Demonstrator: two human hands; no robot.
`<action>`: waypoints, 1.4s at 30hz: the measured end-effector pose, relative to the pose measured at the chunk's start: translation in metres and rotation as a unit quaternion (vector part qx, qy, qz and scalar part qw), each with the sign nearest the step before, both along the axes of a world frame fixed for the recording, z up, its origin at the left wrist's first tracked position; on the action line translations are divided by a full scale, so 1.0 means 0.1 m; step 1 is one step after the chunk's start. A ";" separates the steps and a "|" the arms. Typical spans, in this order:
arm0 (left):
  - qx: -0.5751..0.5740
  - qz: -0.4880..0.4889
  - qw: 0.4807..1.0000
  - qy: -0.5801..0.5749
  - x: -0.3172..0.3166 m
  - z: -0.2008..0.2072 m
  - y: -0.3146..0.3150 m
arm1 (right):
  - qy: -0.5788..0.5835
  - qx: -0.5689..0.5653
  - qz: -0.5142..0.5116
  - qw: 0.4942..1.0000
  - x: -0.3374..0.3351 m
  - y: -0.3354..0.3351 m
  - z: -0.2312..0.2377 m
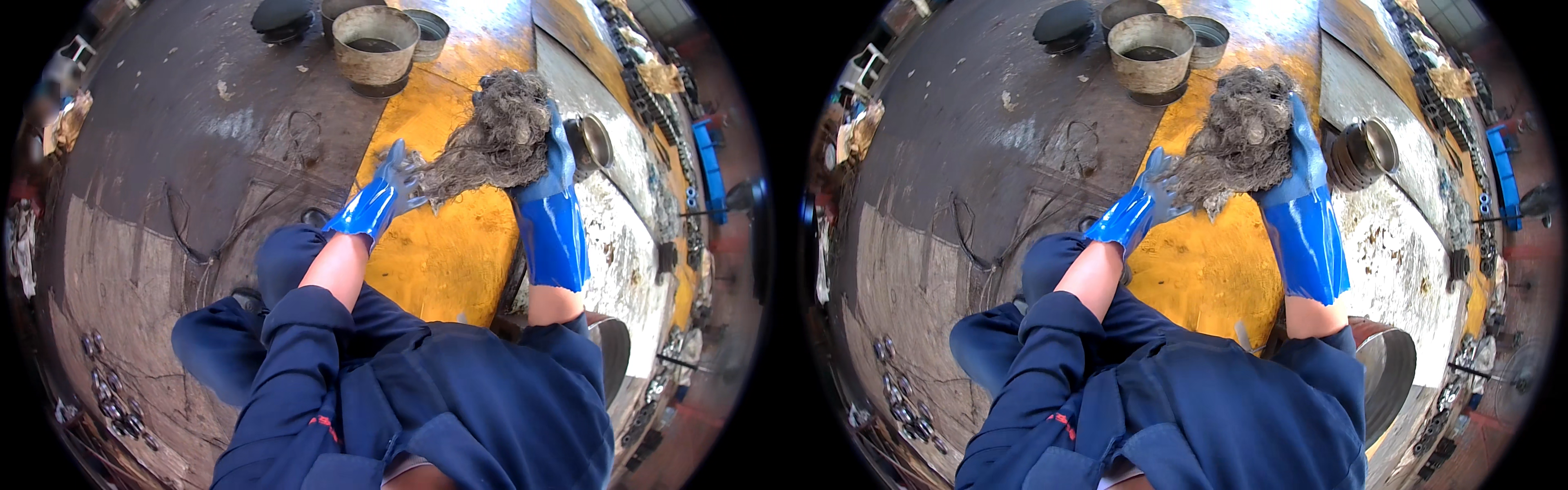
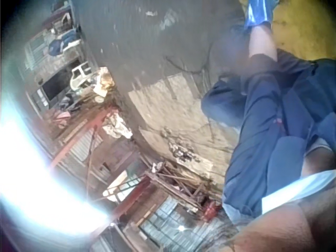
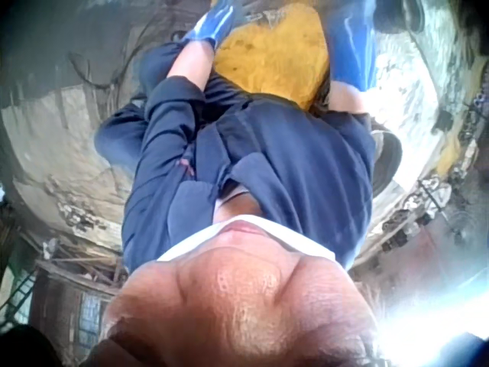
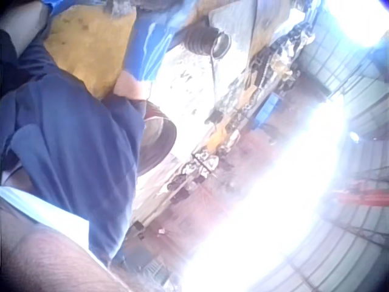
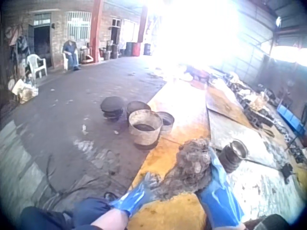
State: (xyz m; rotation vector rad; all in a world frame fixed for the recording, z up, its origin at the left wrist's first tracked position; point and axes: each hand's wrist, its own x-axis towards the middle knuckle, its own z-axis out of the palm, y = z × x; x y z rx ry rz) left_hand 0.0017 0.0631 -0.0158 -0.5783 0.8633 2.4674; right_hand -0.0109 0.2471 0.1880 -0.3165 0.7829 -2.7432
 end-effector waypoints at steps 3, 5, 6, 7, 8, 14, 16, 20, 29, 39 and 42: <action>0.237 0.037 0.966 0.094 -0.05 0.04 -0.18 | 0.015 0.060 0.047 0.997 -0.02 -0.41 -0.11; 0.306 0.061 0.936 0.160 0.02 0.66 -0.24 | 0.035 0.156 0.008 0.987 -0.01 -0.67 -0.07; 0.335 0.072 0.918 0.199 0.07 0.99 -0.33 | 0.006 0.174 0.016 0.985 -0.09 -0.76 -0.10; 0.260 0.085 0.934 0.229 0.14 1.29 -0.38 | 0.047 0.232 -0.028 0.971 -0.18 -0.87 -0.18; 0.183 0.101 0.944 0.257 0.21 1.56 -0.45 | 0.087 0.286 -0.070 0.952 -0.24 -0.99 -0.23; -0.689 0.196 0.553 0.426 0.37 1.53 -1.74 | 0.433 0.455 -0.190 0.755 -0.31 -2.02 0.14; -0.801 0.168 0.480 0.316 0.61 1.74 -2.22 | 0.401 0.476 -0.095 0.777 -0.02 -2.31 0.33; -0.827 0.223 0.468 0.218 1.52 1.95 -2.85 | 0.333 0.510 0.105 0.786 0.67 -2.80 0.75; -0.472 0.485 0.721 0.151 2.83 1.49 -3.53 | 0.056 0.330 0.374 0.865 1.29 -4.25 -0.40; -0.540 0.445 0.709 0.091 2.69 0.40 -3.19 | -0.128 0.158 0.560 0.803 1.52 -4.44 -1.88; -0.677 0.461 0.565 0.101 2.71 0.08 -3.25 | -0.266 0.246 0.444 0.819 1.80 -4.46 -1.74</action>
